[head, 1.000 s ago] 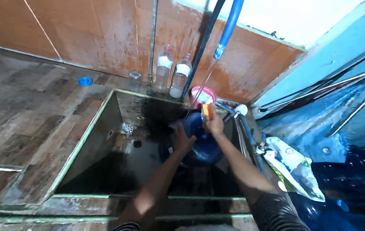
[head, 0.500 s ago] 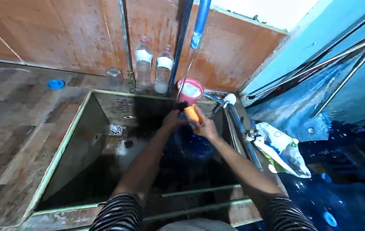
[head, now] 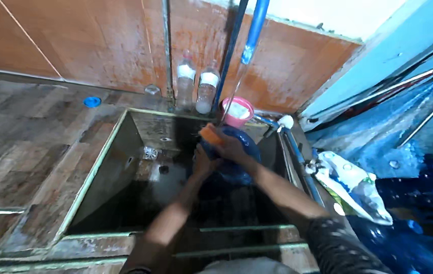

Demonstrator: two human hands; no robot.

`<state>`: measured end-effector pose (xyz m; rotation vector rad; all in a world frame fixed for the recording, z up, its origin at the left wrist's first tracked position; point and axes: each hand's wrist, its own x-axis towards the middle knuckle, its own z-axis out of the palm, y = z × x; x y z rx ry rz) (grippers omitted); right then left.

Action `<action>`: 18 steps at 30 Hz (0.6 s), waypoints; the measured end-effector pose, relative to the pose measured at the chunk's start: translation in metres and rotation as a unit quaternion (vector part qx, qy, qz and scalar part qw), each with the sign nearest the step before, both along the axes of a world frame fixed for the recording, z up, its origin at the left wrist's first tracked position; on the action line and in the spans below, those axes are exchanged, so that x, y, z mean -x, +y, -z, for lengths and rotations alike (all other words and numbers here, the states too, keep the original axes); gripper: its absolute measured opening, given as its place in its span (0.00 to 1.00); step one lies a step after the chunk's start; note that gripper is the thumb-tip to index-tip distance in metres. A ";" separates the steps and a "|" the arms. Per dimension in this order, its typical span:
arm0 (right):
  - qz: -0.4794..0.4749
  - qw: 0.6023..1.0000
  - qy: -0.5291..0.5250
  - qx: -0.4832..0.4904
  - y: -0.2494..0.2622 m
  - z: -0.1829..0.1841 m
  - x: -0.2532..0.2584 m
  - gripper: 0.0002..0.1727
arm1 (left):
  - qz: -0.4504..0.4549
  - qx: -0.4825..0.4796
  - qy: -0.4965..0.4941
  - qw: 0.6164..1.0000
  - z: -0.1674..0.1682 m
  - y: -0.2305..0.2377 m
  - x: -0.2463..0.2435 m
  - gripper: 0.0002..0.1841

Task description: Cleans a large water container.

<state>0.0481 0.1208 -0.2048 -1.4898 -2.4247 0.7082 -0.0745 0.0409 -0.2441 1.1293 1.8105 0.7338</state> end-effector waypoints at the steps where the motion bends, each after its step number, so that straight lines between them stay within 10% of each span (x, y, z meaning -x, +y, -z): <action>1: 0.018 1.000 0.014 0.006 0.006 0.005 -0.005 0.39 | 0.009 0.000 0.005 1.000 0.004 -0.001 0.002 0.58; 11: 0.069 0.997 0.033 -0.018 0.028 0.006 -0.031 0.40 | 0.057 -0.029 0.026 0.998 -0.001 0.018 0.004 0.44; 18: -0.010 0.995 -0.036 0.092 -0.095 -0.018 -0.073 0.36 | 0.030 0.020 0.226 0.973 -0.019 0.054 0.038 0.33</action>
